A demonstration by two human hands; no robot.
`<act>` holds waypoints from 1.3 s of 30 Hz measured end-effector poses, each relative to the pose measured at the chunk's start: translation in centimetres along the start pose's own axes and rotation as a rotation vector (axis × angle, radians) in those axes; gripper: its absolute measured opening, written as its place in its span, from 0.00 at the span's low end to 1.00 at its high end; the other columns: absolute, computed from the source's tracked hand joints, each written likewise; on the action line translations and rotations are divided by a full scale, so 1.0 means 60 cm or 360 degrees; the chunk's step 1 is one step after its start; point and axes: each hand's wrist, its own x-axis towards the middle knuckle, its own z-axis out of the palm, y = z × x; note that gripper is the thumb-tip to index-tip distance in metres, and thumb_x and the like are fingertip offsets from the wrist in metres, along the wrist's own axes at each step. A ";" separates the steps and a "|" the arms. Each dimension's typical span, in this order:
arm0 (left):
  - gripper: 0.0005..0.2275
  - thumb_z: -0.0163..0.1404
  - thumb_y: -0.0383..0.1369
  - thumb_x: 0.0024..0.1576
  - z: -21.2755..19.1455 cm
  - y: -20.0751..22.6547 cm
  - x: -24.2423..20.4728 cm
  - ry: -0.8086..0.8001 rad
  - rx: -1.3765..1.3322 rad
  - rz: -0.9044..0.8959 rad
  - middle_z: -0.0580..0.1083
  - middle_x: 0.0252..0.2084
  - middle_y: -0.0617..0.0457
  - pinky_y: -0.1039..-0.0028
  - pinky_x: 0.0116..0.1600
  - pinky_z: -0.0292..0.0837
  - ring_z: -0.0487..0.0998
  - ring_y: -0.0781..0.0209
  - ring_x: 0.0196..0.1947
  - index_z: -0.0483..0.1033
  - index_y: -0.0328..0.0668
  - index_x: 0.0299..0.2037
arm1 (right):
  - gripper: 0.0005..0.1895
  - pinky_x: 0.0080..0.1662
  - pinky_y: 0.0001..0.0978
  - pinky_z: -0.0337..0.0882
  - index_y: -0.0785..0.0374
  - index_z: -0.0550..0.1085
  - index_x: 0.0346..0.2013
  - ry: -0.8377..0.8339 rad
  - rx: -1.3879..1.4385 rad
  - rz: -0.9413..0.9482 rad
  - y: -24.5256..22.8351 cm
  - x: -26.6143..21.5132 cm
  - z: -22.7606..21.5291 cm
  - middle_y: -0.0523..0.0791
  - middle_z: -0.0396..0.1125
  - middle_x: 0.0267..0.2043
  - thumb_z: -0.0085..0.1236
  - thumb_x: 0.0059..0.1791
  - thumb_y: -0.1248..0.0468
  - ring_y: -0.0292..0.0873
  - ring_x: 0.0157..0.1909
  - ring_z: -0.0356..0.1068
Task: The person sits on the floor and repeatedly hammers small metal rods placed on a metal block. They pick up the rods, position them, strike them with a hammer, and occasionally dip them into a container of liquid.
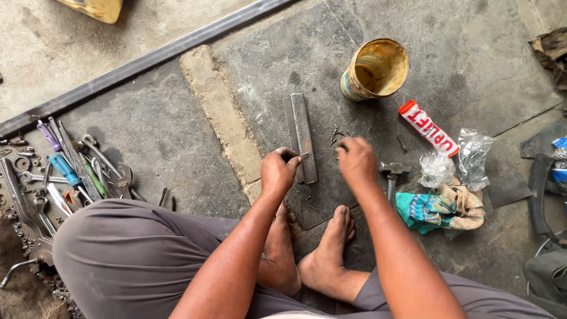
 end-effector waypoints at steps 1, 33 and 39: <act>0.08 0.61 0.34 0.51 0.002 0.000 0.000 0.0006 -0.0013 -0.0086 0.82 0.35 0.47 0.65 0.43 0.76 0.84 0.55 0.35 0.84 0.41 0.37 | 0.06 0.46 0.46 0.74 0.58 0.78 0.40 0.0013 -0.0037 0.0028 0.020 0.001 0.003 0.50 0.72 0.43 0.61 0.51 0.62 0.54 0.46 0.73; 0.09 0.59 0.35 0.51 0.040 -0.031 0.010 0.0010 0.0114 0.0116 0.80 0.32 0.40 0.56 0.44 0.75 0.82 0.41 0.36 0.81 0.36 0.33 | 0.18 0.20 0.33 0.66 0.69 0.70 0.41 -0.0147 0.0836 0.0979 0.135 -0.122 -0.010 0.49 0.67 0.28 0.63 0.51 0.56 0.38 0.20 0.65; 0.12 0.55 0.38 0.53 0.114 -0.096 0.043 0.0168 0.0360 0.0237 0.78 0.34 0.34 0.49 0.44 0.75 0.80 0.34 0.37 0.78 0.32 0.34 | 0.20 0.36 0.45 0.71 0.66 0.76 0.37 -0.0155 0.0415 0.0405 0.049 -0.095 0.009 0.51 0.72 0.28 0.62 0.49 0.50 0.50 0.29 0.71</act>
